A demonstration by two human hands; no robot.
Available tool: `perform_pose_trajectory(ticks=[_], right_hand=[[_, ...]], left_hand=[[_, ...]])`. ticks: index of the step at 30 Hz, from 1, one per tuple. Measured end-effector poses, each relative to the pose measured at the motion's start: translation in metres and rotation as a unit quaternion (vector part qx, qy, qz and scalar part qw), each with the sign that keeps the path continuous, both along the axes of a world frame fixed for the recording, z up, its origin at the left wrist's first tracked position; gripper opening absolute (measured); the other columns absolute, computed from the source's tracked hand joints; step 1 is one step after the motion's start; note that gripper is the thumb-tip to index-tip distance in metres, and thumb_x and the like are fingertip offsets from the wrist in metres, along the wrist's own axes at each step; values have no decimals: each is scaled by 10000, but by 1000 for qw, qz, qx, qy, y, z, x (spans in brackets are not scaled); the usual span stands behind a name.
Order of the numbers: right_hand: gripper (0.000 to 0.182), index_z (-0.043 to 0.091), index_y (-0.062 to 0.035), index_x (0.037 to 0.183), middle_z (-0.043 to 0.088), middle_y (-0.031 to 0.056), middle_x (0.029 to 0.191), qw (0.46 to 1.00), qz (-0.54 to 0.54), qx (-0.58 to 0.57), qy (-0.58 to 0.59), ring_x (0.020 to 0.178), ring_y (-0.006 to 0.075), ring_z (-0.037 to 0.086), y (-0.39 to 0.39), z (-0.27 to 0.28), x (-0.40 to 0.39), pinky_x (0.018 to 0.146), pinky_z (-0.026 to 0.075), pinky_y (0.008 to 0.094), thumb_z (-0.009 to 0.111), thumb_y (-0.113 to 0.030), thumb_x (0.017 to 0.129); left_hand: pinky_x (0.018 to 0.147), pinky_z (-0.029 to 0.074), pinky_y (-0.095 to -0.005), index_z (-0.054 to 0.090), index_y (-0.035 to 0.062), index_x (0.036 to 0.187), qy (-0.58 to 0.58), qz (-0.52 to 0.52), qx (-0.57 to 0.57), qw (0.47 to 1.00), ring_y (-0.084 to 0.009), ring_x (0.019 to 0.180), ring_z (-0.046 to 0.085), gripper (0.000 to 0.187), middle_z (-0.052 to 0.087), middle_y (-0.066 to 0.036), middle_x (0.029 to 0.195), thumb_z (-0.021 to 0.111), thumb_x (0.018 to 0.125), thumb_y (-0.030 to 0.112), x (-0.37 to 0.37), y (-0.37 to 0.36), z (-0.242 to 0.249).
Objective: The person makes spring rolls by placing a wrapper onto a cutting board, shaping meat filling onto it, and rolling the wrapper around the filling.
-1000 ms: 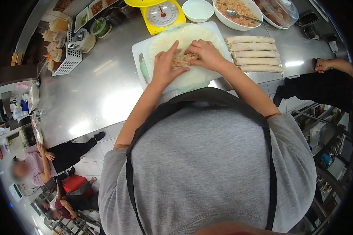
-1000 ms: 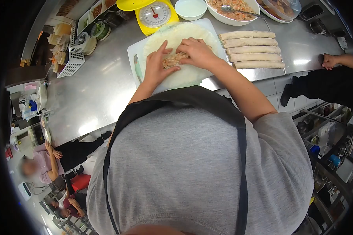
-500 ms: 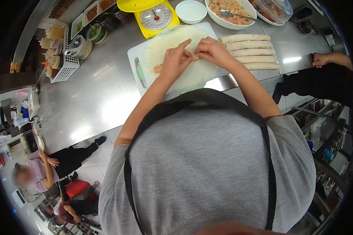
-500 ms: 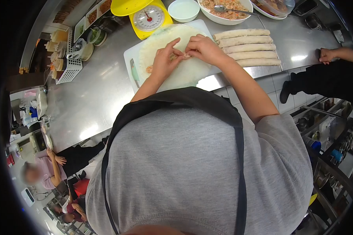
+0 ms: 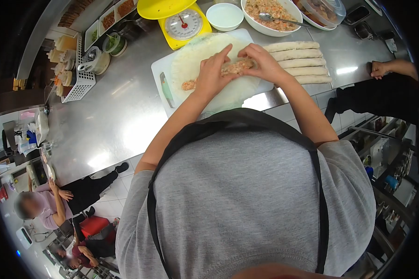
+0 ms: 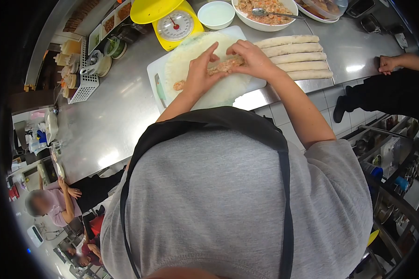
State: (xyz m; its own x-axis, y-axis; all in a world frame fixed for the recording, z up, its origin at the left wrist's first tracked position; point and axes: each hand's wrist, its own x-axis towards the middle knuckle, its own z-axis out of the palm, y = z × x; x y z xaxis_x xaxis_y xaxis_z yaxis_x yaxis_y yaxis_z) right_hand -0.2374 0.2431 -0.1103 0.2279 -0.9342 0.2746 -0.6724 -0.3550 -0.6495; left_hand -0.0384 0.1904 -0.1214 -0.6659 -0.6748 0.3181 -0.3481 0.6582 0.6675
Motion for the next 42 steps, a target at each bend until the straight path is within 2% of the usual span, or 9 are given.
perform_pose_trajectory(ticks=[3,8,10,18,21,30,36,39,42], right_hand=[[279,634,-126,978,571,46,902,999,-34,-26,14,931,257,533,1,-6,-1,817,425,371,718,-207,724],[297,671,-100,987,584,44,901,1000,12,7,9,882,231,535,-1,-16,-13,762,433,340,732,-96,696],[286,674,-100,983,581,42,901,1000,15,14,2,881,226,535,-1,-16,-14,763,431,335,729,-94,702],[278,675,-104,999,566,41,909,999,17,43,-18,882,213,532,-1,-15,-14,766,430,319,727,-101,726],[259,680,-124,976,579,38,898,1000,19,19,-5,876,214,545,-3,-13,-14,728,455,333,732,-176,728],[156,655,-132,899,582,19,908,994,67,-24,86,930,212,551,-17,0,49,788,417,353,688,-179,754],[97,643,-158,869,571,-23,887,990,98,-19,95,960,181,538,-20,0,66,835,381,369,659,-192,780],[95,641,-156,866,570,-22,886,996,71,-13,50,959,181,538,-14,7,64,829,384,369,660,-185,777],[102,642,-146,864,565,-24,878,993,87,-13,80,938,179,538,-17,-5,69,836,374,360,672,-183,774]], left_hand=[[872,376,-375,302,128,1422,-1,12,0,1000,-205,860,603,847,661,-19,873,753,707,191,-9,3,-6],[783,467,-358,318,90,1413,-42,9,20,999,-240,834,651,902,687,-78,899,799,652,149,-15,0,-5],[861,394,-369,278,112,1431,-57,-18,4,998,-212,868,603,882,675,-10,915,763,702,218,-3,-1,-5],[835,417,-346,371,134,1397,-58,50,-24,997,-192,824,619,848,692,-17,909,791,667,229,78,-6,-7],[827,426,-345,365,129,1402,-12,56,115,992,-199,859,615,877,691,-29,943,803,649,234,98,-4,-9],[936,332,-350,390,121,1386,-15,89,2,996,-201,920,598,845,680,-23,1004,803,655,225,86,5,-19],[895,370,-352,445,116,1339,6,90,57,994,-212,907,601,740,677,-31,973,779,682,180,75,4,-4],[813,469,-324,441,87,1340,68,83,-60,992,-211,820,630,743,677,-99,924,779,678,73,81,3,1],[802,472,-330,463,79,1318,42,68,20,997,-210,845,632,724,672,-88,885,790,672,83,84,0,-7]])
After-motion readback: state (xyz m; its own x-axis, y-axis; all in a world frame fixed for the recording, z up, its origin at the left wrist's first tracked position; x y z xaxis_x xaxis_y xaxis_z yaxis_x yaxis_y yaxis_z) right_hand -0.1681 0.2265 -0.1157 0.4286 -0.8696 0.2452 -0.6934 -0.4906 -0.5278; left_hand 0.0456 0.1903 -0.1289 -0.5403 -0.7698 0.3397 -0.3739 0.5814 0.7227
